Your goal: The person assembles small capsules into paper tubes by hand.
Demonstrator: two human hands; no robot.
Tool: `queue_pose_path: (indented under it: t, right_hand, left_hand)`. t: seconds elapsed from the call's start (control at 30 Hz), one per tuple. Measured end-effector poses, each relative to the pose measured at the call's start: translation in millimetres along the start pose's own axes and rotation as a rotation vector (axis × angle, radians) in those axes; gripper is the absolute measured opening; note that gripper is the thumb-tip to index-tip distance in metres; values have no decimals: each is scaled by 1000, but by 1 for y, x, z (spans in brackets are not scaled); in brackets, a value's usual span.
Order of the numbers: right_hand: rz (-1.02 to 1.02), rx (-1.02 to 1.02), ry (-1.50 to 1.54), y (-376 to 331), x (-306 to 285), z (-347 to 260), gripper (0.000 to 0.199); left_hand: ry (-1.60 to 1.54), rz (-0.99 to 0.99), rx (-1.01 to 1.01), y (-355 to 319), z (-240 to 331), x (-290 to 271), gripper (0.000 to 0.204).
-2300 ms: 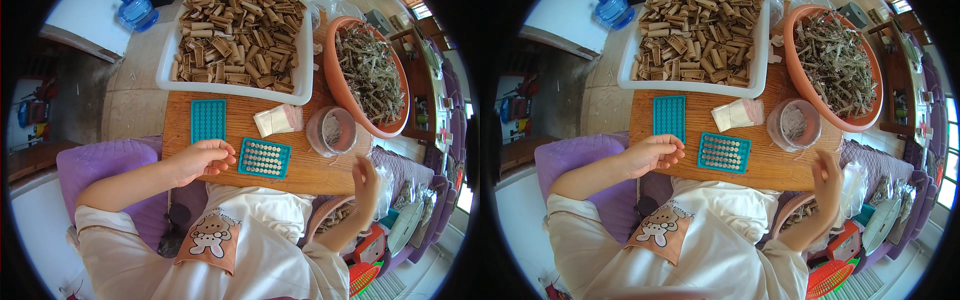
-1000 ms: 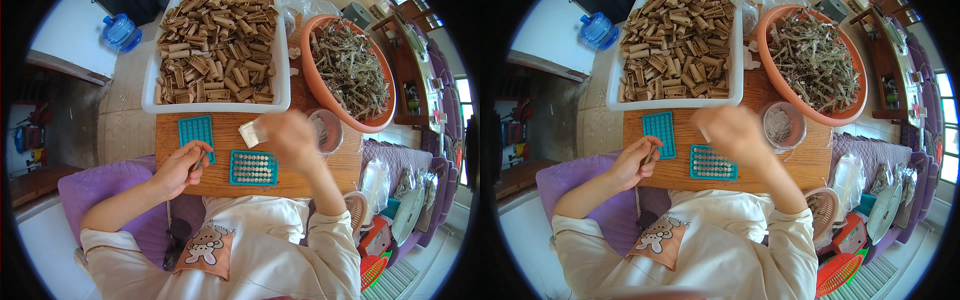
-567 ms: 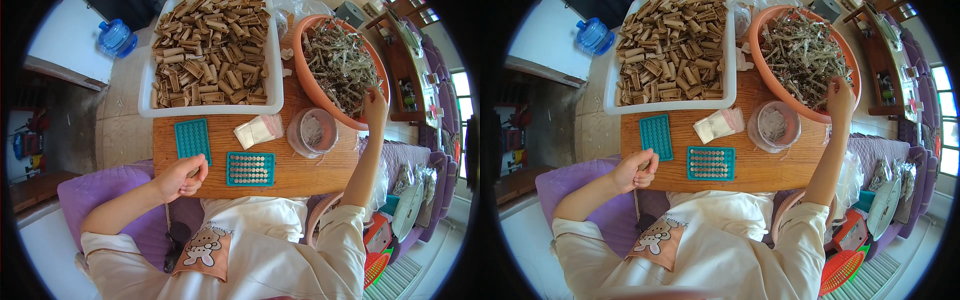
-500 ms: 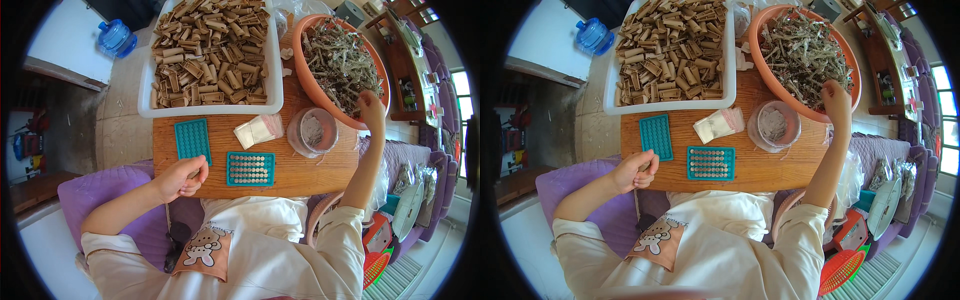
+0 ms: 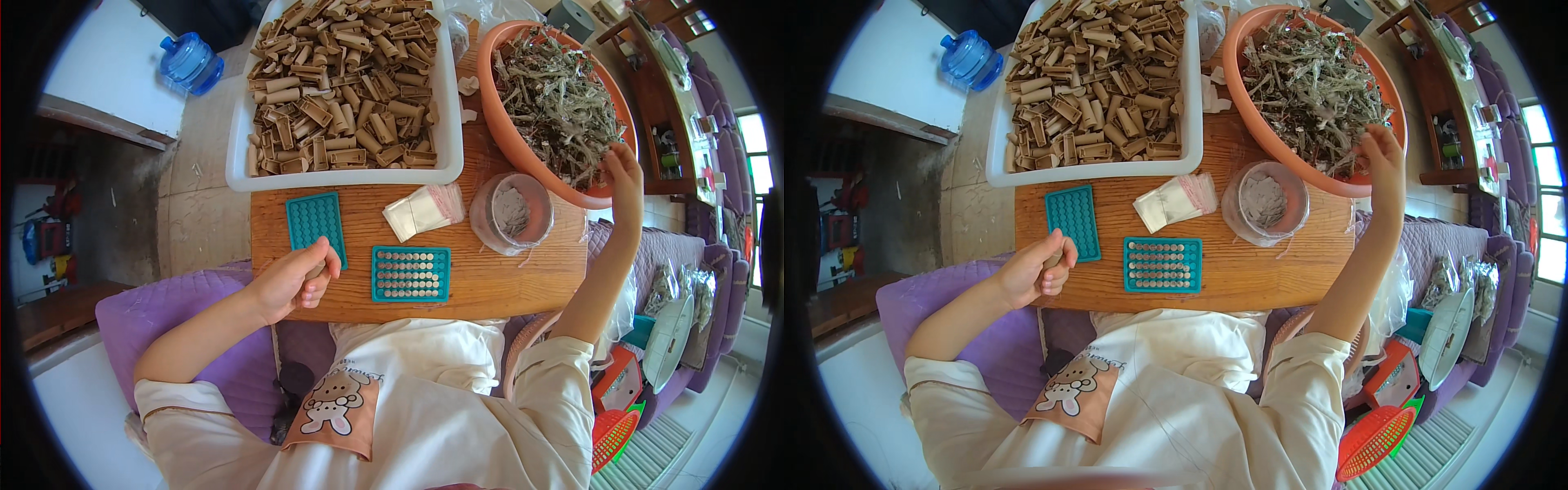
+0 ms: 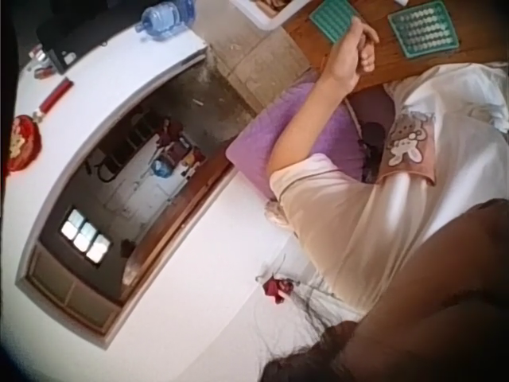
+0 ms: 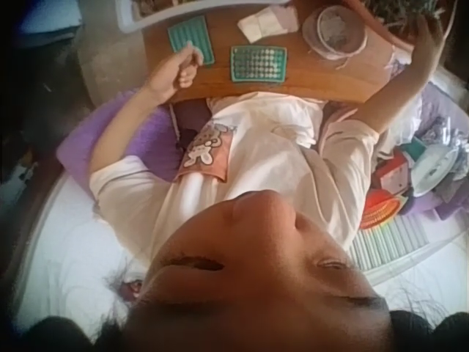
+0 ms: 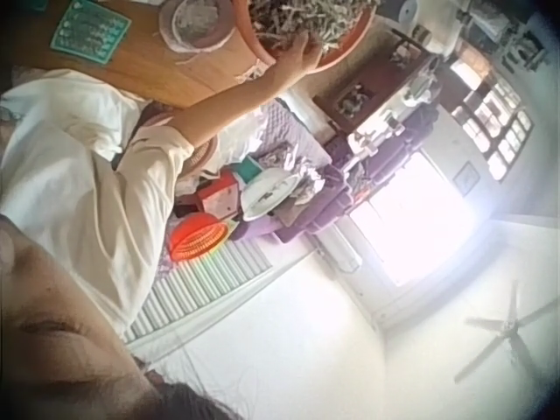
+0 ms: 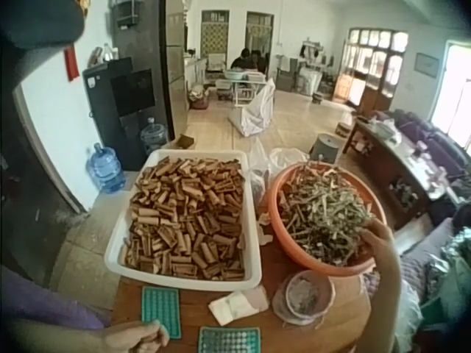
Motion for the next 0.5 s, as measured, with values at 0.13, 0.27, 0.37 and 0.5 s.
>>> queue_pose_path:
  t: [0.13,0.27,0.37,0.5]
  right_hand:
    - [20,-16,490,-2,-14,-11,19]
    - [-120,-12,735,-4,-19,-9,23]
    - [-108,-12,747,-5,-15,-9,24]
    - [21,-28,609,-15,3,-27,24]
  left_hand:
    - [5,-8,-19,1,0,0,42]
    - [-24,8,-58,2,-2,-1,41]
    - [-41,19,-69,3,-2,-2,41]
    - [-63,15,-63,3,-5,-5,42]
Point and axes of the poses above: each hand's wrist, its own y-axis towards the middle knuckle, its own x-axis out of the palm, z = x × y, the point moved 5 cm from there along y, towards the middle knuckle, and after that the axes turned 4 degrees about x, right-handed, at the moved point
